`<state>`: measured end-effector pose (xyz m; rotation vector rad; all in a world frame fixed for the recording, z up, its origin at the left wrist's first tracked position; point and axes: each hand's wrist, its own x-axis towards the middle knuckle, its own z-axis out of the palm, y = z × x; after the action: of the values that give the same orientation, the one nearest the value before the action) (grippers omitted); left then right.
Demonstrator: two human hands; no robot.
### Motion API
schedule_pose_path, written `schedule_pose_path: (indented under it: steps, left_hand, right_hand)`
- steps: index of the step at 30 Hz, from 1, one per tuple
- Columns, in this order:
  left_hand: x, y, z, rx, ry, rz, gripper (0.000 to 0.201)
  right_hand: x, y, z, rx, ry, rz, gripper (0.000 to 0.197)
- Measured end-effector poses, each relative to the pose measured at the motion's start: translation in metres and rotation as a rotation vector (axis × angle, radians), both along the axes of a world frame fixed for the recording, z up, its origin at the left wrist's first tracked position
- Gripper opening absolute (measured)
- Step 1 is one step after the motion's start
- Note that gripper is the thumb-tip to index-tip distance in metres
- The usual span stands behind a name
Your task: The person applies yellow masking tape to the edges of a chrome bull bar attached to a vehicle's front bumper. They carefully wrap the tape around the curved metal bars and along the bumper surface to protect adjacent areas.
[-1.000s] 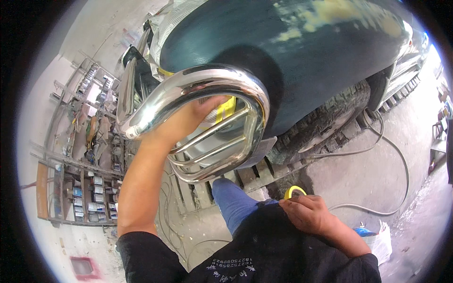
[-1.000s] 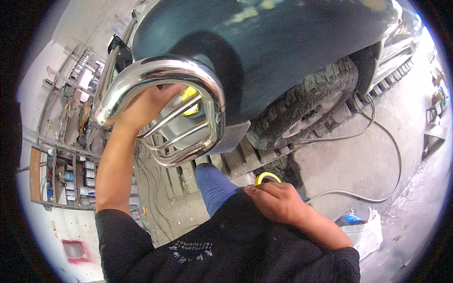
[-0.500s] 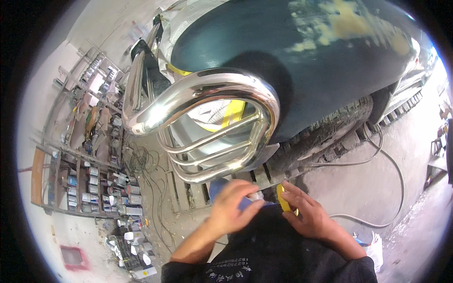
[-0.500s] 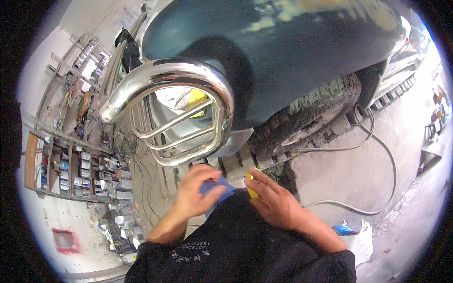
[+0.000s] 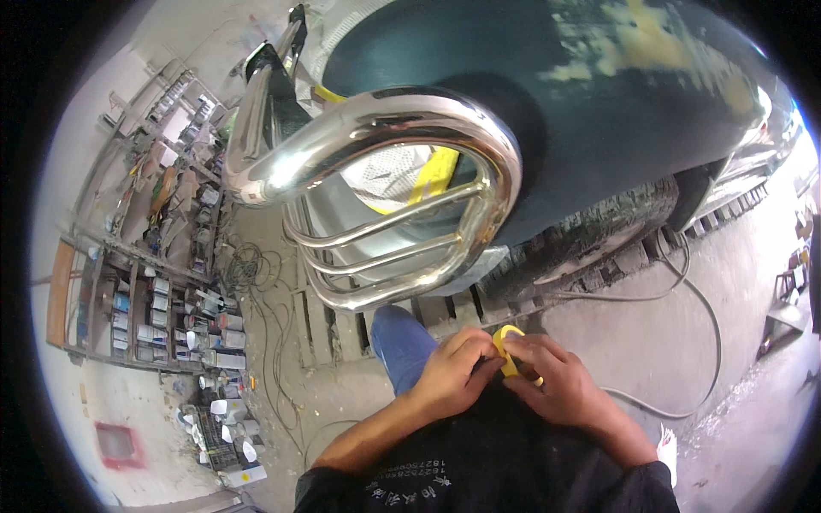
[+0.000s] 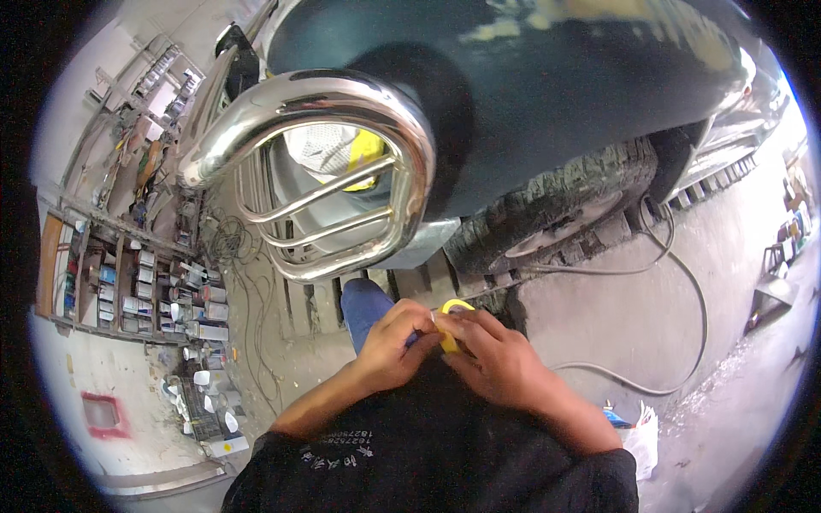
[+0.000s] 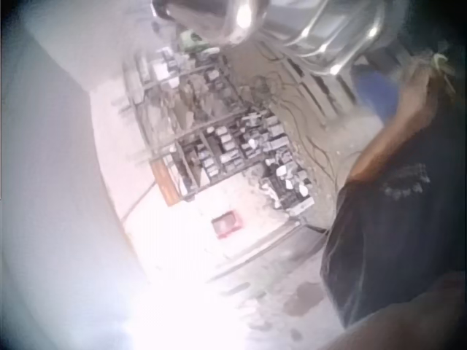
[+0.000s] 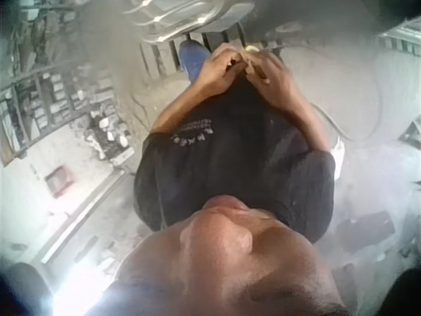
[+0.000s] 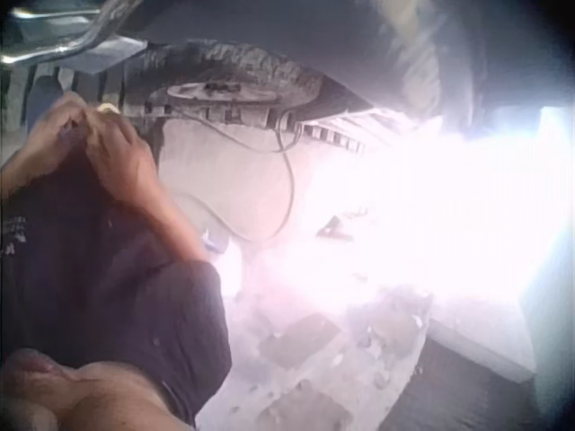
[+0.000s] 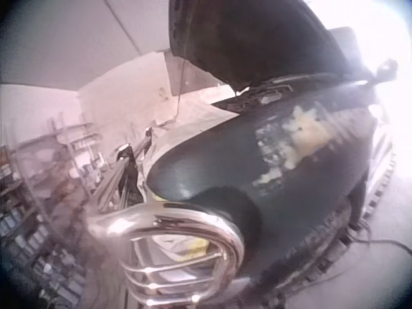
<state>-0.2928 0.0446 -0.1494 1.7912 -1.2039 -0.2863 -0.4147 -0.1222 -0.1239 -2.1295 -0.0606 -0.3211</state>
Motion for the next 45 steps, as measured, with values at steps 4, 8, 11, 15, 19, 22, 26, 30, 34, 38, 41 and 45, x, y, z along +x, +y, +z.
schedule_pose_path:
  steps: [4,8,11,15,19,22,26,30,34,38,41,45]
  left_hand:
    - [-0.002,-0.003,0.008,-0.076,-0.171,0.059,0.022]
    - [0.001,-0.003,0.018,-0.060,-0.113,0.104,0.015]
    - [0.001,-0.002,0.022,-0.034,0.123,0.199,0.011]
    - [0.022,0.006,0.000,-0.181,0.430,0.466,0.011]
    - [0.053,0.042,-0.012,-0.262,0.363,0.494,0.014]
    - [0.060,0.050,0.005,0.018,-0.299,0.340,0.025]
    - [0.082,0.031,0.024,0.102,-0.560,0.217,0.028]
    - [0.089,0.012,0.031,0.234,-0.680,0.143,0.033]
    - [0.095,-0.002,0.030,0.185,-0.689,0.185,0.037]
    - [0.101,-0.010,0.032,0.148,-0.678,0.191,0.039]
    - [0.102,-0.013,0.027,0.094,-0.662,0.209,0.040]
    - [0.098,-0.017,0.025,0.091,-0.620,0.259,0.042]
  right_hand:
    - [0.007,0.002,0.004,-0.128,-0.072,-0.082,0.043]
    - [0.007,0.005,0.000,-0.250,-0.178,-0.112,0.044]
    - [0.003,0.001,0.002,-0.347,-0.299,0.019,0.049]
    - [-0.007,0.002,0.008,-0.470,-0.439,0.100,0.049]
    - [-0.016,-0.003,0.005,-0.411,-0.473,0.084,0.041]
    - [-0.008,-0.003,-0.010,-0.336,-0.448,0.011,0.039]
    - [-0.006,0.001,-0.014,-0.305,-0.415,0.023,0.034]
    - [-0.002,-0.001,-0.021,-0.286,-0.448,-0.018,0.031]
    - [-0.001,-0.002,-0.020,-0.281,-0.414,-0.006,0.029]
    - [-0.001,-0.004,-0.025,-0.274,-0.391,-0.019,0.029]
    - [0.002,-0.004,-0.027,-0.250,-0.406,-0.041,0.030]
    - [0.006,-0.004,-0.028,-0.231,-0.422,-0.050,0.029]
